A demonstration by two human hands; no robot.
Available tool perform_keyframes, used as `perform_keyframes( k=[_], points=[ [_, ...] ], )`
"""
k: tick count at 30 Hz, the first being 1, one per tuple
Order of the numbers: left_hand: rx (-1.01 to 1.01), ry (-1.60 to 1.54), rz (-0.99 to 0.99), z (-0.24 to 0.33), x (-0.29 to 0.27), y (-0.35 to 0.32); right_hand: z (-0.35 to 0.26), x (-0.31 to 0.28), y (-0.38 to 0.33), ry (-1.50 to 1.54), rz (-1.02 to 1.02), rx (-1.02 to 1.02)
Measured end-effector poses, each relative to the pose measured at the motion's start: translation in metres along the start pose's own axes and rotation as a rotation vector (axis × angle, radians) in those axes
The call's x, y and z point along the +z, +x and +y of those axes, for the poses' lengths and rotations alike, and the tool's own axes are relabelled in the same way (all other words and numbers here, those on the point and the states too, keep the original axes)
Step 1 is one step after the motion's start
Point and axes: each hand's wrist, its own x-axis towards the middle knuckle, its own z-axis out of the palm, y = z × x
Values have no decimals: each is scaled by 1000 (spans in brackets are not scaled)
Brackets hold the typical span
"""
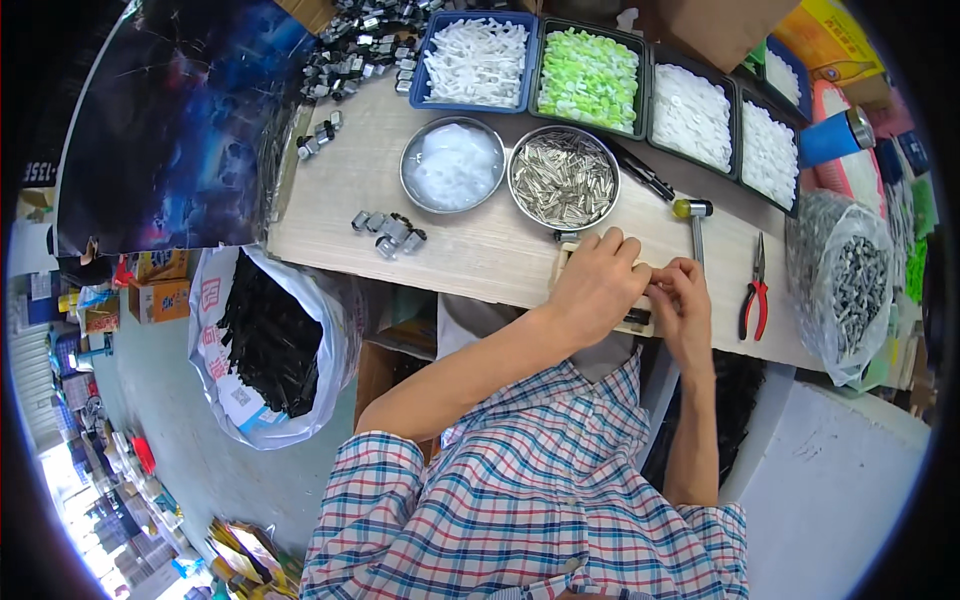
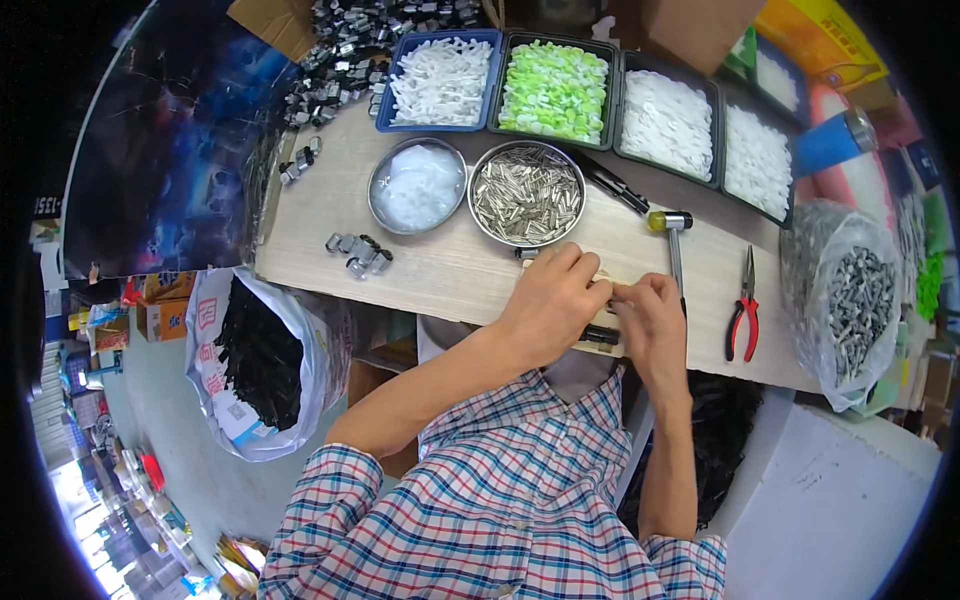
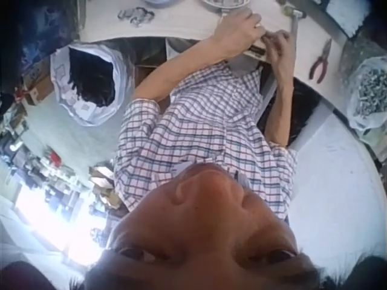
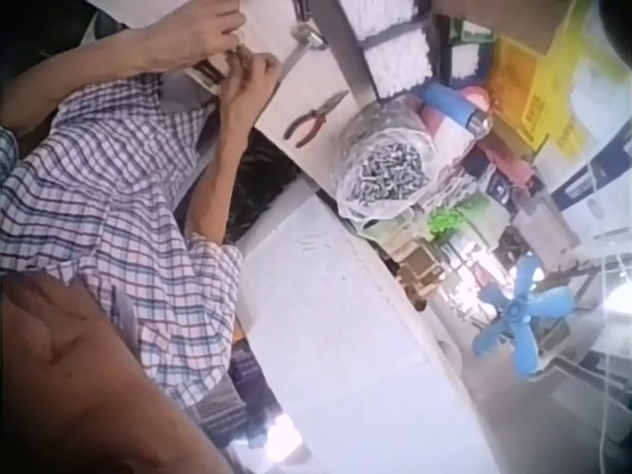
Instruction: Assembling small plastic and metal components using a jig and tools at a workbench.
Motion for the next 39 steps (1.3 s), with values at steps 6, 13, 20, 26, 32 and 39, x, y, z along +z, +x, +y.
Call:
perform_keyframes(
  k=[6,13,20,26,32,39],
  points=[
    [-173,-30,283,-73,-23,16,-9,-75,-6,-93,239,5],
    [-338,279,518,-207,-93,65,46,-219,4,-736,592,164],
    [-336,294,452,-233,-94,75,93,-252,5,-765,414,130],
    [-499,-78,658,-228,-110,73,87,-260,-5,-607,515,170],
    [-458,-110,559,-169,-116,18,90,-260,-9,-368,638,141],
    [-232,209,298,-136,-100,-38,77,-240,-9,-587,540,74]
  ],
)
